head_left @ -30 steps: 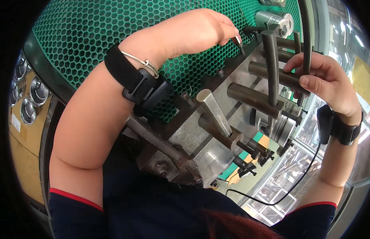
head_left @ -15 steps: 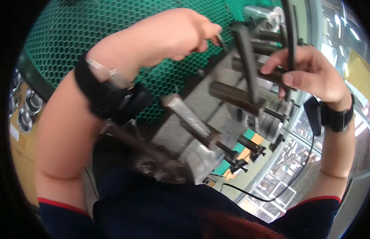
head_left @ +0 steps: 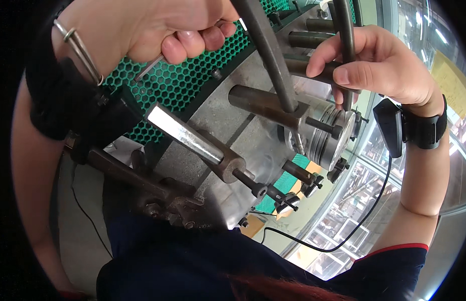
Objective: The person secures a piston into a metal fixture using an Allen key, then rotates the fixture to measure the piston with multiple dial indicators. The person repeats the process of tightening the fixture and measuring the piston with the dial indicators.
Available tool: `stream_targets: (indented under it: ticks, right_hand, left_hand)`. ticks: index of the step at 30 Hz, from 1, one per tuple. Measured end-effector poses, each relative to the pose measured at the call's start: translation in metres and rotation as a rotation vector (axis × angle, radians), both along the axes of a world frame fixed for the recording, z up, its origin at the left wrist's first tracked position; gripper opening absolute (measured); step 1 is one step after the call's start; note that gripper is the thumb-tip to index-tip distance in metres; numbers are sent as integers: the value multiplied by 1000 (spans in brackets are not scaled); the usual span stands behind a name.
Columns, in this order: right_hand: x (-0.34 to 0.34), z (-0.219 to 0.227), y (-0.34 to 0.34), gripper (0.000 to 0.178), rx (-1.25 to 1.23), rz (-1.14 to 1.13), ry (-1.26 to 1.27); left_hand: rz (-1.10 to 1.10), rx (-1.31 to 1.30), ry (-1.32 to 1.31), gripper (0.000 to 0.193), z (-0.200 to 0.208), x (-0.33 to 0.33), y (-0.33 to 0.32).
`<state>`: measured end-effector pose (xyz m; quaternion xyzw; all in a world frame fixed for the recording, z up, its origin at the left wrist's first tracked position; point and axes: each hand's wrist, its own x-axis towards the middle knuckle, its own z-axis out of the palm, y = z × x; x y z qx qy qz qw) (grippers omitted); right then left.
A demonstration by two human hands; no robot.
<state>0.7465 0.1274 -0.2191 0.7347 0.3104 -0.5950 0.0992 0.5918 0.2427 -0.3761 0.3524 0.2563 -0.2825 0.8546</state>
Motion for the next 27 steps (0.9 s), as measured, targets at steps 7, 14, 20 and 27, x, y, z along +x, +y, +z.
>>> stream_targets:
  ticks: [7,14,20,27]
  right_hand:
    - [2,-1,-2,23,20,16,11]
    - [3,-3,-13,24,175,56,74]
    - [6,-3,-17,25,226,29,96]
    - [8,-1,-16,24,211,6,116]
  left_hand:
    - [60,-101,-53,27,-3,1,-3]
    - [39,74,-148,29,-16,-1,-7]
    - [-131,183,-25,35,19,1,8]
    - [-100,49,-40,40,17,1,12]
